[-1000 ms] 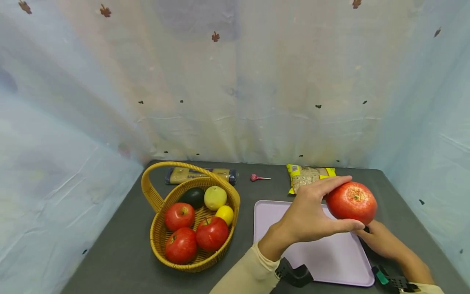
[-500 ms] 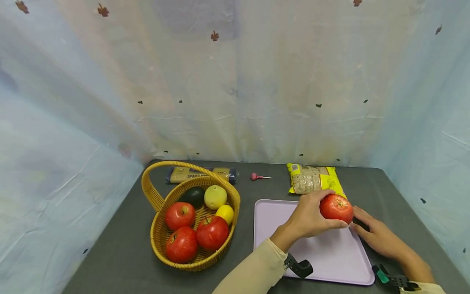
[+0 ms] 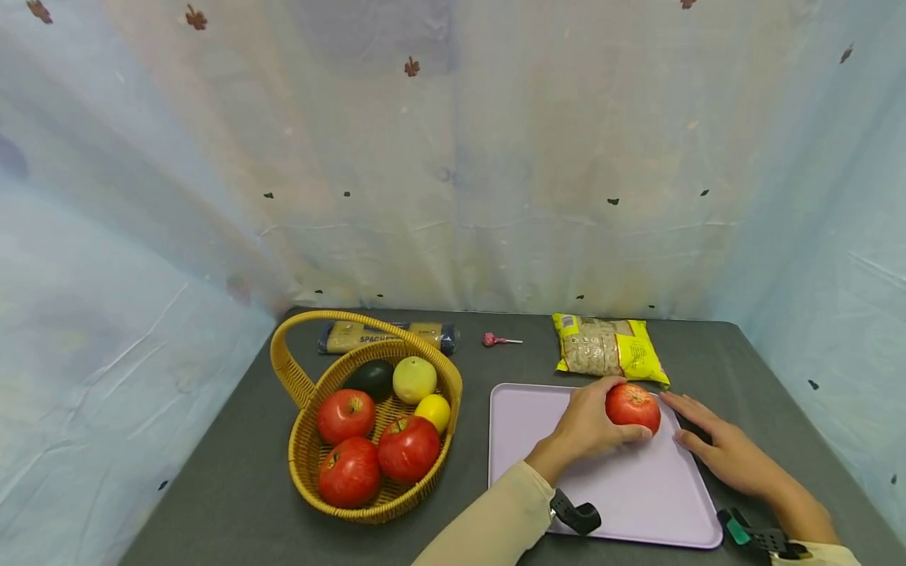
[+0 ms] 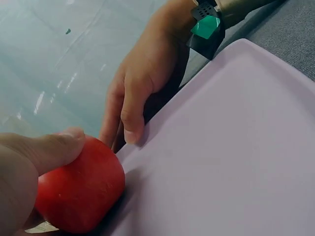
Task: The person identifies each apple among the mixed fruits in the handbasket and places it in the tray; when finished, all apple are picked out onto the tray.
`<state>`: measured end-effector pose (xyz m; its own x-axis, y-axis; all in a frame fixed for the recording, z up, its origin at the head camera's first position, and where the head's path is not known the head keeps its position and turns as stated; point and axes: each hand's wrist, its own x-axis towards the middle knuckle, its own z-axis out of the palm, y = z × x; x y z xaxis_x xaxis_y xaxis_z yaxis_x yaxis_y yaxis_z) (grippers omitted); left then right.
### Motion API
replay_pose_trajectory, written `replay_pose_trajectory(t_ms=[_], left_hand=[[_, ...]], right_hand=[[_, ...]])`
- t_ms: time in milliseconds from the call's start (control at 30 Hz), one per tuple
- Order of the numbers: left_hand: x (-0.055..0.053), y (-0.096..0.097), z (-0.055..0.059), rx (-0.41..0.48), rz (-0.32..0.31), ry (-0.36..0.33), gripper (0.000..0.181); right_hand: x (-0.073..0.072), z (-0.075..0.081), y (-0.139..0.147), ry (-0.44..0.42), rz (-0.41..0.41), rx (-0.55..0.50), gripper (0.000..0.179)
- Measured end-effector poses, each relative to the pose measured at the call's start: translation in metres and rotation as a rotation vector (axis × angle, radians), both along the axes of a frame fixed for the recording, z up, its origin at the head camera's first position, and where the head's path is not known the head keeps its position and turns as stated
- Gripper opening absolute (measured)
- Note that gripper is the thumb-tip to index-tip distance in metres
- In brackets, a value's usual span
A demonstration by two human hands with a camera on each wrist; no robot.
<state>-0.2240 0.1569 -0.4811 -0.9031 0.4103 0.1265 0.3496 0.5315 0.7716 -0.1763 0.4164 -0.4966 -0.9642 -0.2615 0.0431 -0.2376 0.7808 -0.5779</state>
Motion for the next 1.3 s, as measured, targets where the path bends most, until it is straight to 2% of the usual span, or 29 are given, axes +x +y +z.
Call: replay_pose_trajectory(t_ms=[167, 500, 633, 733, 833, 933, 1067, 1133, 1300], left_hand=[[0.002, 0.001, 0.001, -0.057, -0.008, 0.023, 0.083], [-0.001, -0.003, 0.005, -0.101, -0.034, 0.056, 0.089], [0.002, -0.008, 0.017, -0.102, -0.014, 0.056, 0.089], [0.005, -0.015, 0.031, -0.073, -0.007, 0.06, 0.091], [0.011, -0.024, 0.047, -0.039, -0.027, 0.092, 0.093], [0.021, -0.037, 0.063, 0.029, -0.083, 0.098, 0.089], [0.039, -0.056, 0.08, 0.171, -0.211, 0.022, 0.08], [0.05, -0.066, 0.087, 0.22, -0.277, -0.013, 0.077], [0.073, -0.095, 0.099, 0.307, -0.419, -0.038, 0.075]], right_hand=[[0.0, 0.0, 0.0, -0.004, 0.002, -0.002, 0.063], [0.001, -0.002, 0.002, -0.007, -0.006, 0.002, 0.064], [0.001, -0.002, 0.001, -0.015, -0.007, 0.002, 0.064], [0.0, -0.002, 0.0, -0.021, -0.006, 0.014, 0.064], [0.0, -0.001, 0.0, -0.017, -0.004, 0.026, 0.064], [-0.001, -0.001, -0.001, -0.009, -0.001, 0.031, 0.063], [0.0, -0.001, 0.0, -0.017, -0.004, 0.047, 0.063], [0.0, -0.001, 0.001, -0.021, -0.005, 0.051, 0.063], [-0.001, 0.0, 0.0, -0.029, -0.009, 0.043, 0.063]])
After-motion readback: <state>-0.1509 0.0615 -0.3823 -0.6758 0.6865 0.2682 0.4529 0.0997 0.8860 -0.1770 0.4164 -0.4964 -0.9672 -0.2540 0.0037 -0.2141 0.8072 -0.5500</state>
